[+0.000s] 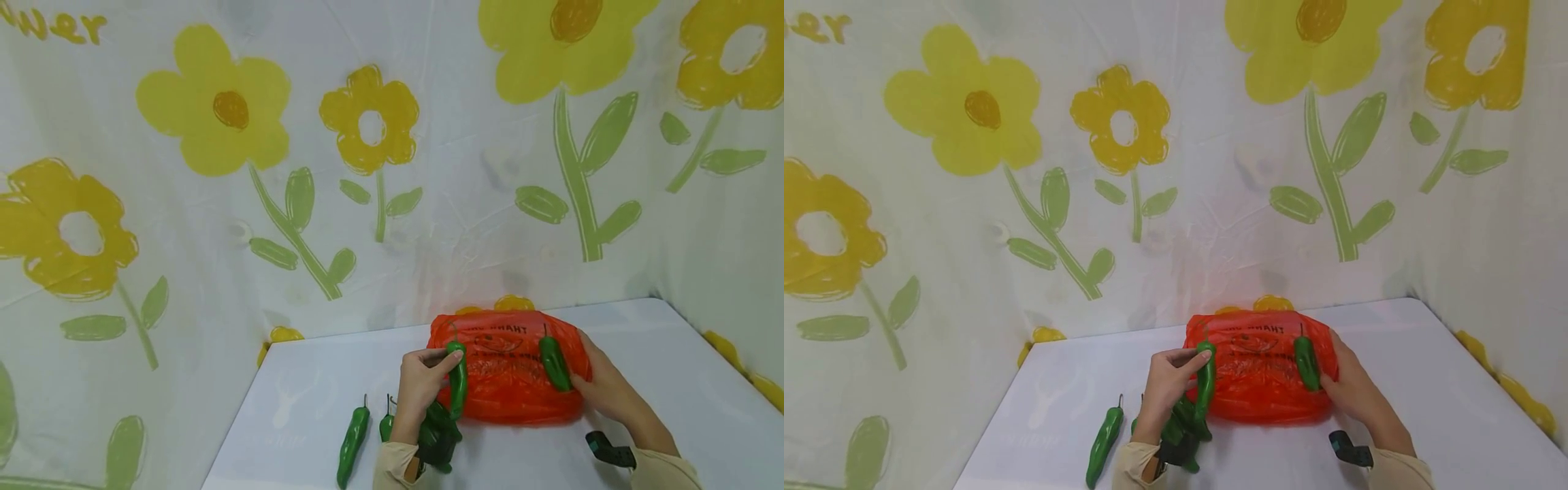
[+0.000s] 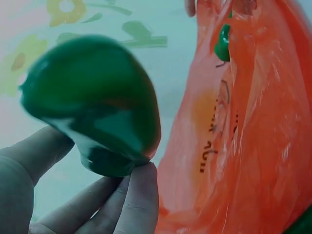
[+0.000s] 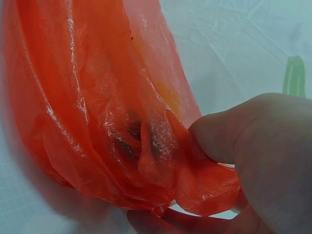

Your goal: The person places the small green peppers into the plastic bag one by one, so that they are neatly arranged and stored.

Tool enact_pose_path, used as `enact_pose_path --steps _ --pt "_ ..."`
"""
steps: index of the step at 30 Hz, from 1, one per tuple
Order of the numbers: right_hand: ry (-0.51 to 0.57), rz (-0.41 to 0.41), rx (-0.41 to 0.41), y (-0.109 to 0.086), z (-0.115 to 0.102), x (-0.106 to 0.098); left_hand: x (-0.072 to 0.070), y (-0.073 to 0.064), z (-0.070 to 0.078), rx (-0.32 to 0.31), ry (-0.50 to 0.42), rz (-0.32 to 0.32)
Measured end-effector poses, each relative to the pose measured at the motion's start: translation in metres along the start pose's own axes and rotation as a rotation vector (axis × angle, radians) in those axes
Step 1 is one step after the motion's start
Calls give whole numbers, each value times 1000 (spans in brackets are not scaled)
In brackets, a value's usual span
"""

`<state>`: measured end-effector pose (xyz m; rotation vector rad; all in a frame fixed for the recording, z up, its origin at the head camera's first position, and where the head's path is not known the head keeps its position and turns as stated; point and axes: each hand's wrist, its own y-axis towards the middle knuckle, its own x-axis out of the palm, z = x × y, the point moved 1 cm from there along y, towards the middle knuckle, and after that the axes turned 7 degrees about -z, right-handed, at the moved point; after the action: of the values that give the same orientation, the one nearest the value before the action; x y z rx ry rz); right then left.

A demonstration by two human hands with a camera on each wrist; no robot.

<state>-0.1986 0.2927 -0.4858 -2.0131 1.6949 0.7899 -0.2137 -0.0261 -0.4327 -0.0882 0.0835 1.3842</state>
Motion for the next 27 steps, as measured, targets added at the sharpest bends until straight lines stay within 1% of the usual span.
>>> enact_pose_path --steps 3,8,11,15,18,21,27 --pt "11 -2 -10 0 0 0 5 3 0 -1 -18 3" --pt "16 -6 -15 -1 0 0 14 7 -1 20 -22 -7" --pt "16 -6 -15 -1 2 0 21 9 1 26 -3 -16" --pt "23 -7 -19 1 2 0 28 12 4 33 46 -13" --pt "20 -9 -19 1 2 0 34 15 3 44 42 -13" --pt "4 -3 -26 1 2 0 40 18 2 36 36 -11" --pt "-4 14 -51 0 4 1 50 24 -1 16 77 9"
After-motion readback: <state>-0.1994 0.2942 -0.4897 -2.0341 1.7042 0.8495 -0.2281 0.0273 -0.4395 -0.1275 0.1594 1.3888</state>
